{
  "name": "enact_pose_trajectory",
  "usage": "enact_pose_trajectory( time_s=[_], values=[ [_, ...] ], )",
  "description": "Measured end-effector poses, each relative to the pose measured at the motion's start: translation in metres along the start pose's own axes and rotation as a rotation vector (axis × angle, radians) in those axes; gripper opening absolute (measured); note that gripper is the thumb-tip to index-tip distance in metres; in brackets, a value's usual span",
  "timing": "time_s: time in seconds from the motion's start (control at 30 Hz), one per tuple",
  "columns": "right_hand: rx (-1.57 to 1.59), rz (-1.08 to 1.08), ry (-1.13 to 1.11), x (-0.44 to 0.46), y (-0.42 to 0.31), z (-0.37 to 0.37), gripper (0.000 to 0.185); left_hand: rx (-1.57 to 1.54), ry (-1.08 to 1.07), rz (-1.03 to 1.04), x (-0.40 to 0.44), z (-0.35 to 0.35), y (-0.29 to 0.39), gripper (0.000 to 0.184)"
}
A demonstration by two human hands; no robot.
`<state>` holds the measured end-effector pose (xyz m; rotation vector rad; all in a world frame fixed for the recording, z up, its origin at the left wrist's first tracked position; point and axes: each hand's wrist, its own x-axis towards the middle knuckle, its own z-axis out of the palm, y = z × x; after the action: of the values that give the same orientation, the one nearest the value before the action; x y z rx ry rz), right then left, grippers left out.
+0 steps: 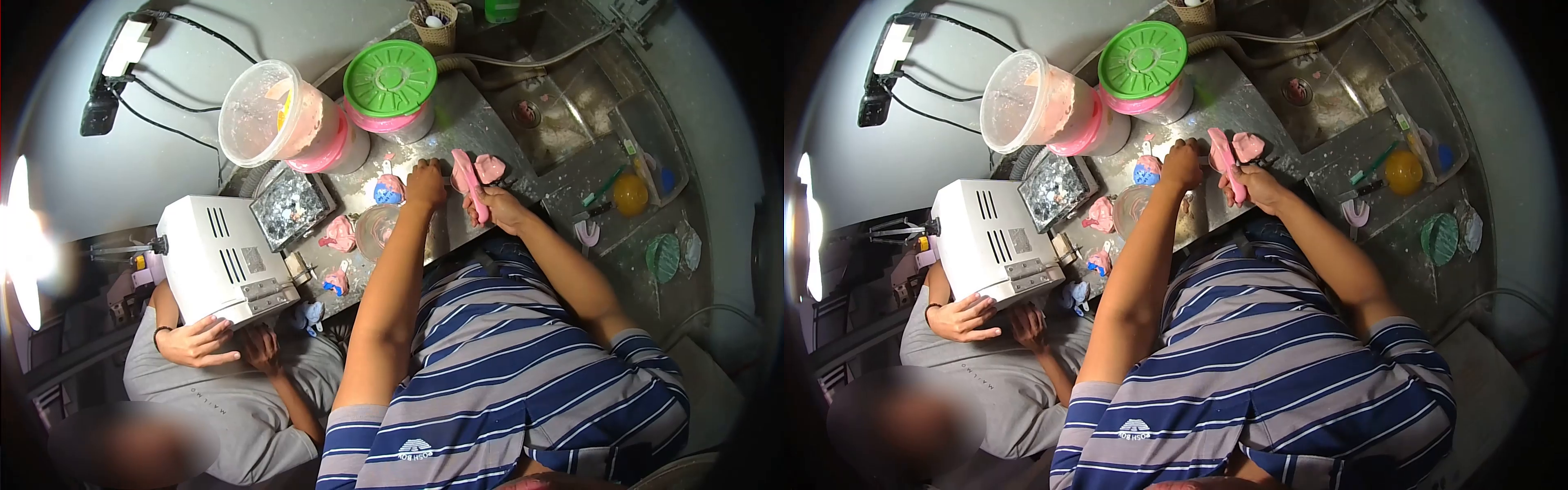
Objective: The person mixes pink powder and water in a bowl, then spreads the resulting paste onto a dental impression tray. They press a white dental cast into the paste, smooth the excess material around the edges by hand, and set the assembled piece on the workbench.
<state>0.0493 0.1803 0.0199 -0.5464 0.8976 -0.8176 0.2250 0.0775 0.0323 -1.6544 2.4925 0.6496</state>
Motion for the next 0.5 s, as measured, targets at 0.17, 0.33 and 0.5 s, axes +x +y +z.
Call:
enact_pose_trajectory(
  time_s=[0.17, 0.33, 0.5],
  values=[
    [-0.063, 0.029, -0.090, -0.007, -0.016, -0.002, 0.044, -0.322, -0.139, -0.176, -0.008, -0.010, -0.004, 0.031],
    [-0.074, 0.046, -0.163, -0.003, -0.025, -0.007, 0.044, -0.723, -0.117, -0.294, -0.010, 0.006, -0.007, 0.025],
    [-0.093, 0.042, -0.163, 0.000, -0.034, -0.008, 0.044, -0.993, -0.152, -0.491, -0.019, 0.001, 0.006, 0.023]
  ],
)
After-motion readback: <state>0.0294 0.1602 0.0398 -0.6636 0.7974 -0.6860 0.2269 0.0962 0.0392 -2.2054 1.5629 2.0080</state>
